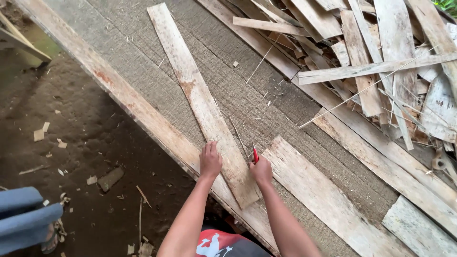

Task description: Cutting and trimming thin wood strips using a hand-held cutting tool on a wooden workbench.

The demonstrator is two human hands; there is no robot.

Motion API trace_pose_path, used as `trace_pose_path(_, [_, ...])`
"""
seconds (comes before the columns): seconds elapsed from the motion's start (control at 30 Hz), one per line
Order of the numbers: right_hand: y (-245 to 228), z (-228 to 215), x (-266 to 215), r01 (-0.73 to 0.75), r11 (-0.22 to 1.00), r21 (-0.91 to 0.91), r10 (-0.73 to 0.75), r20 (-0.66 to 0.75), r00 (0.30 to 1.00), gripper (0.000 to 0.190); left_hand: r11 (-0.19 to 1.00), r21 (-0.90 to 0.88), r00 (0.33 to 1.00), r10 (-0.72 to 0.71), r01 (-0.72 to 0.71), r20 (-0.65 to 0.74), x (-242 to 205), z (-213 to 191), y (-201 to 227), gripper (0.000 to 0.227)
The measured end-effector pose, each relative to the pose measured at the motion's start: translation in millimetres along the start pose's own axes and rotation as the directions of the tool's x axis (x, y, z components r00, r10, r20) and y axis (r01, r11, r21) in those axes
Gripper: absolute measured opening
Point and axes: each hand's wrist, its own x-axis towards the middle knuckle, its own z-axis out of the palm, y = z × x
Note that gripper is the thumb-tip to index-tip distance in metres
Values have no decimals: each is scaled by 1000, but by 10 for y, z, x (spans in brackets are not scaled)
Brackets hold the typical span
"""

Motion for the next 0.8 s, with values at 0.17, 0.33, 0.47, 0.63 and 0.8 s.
trace_pose_path(0.17, [-138,-25,-19,-24,998,54,24,5,1000,22,996,6,996,83,-83,-16,552,-115,-151,44])
trace_pose_path(0.33, [-106,60,10,-91,995,52,92,-17,996,24,973,-48,974,225,-225,-12,1037,-49,-202,34])
trace_pose_path(0.47, [-20,170,88,-82,989,126,85,-21,996,23,949,-49,948,314,-311,46,1411,123,-135,27])
trace_pose_path(0.63, [-145,-61,-69,-40,987,157,49,-55,997,18,909,-77,904,416,-410,101,1734,267,167,27])
trace_pose_path(0.8, [-322,-654,-93,-16,862,506,160,-243,957,26,879,-243,910,412,-411,-46,1960,199,627,41])
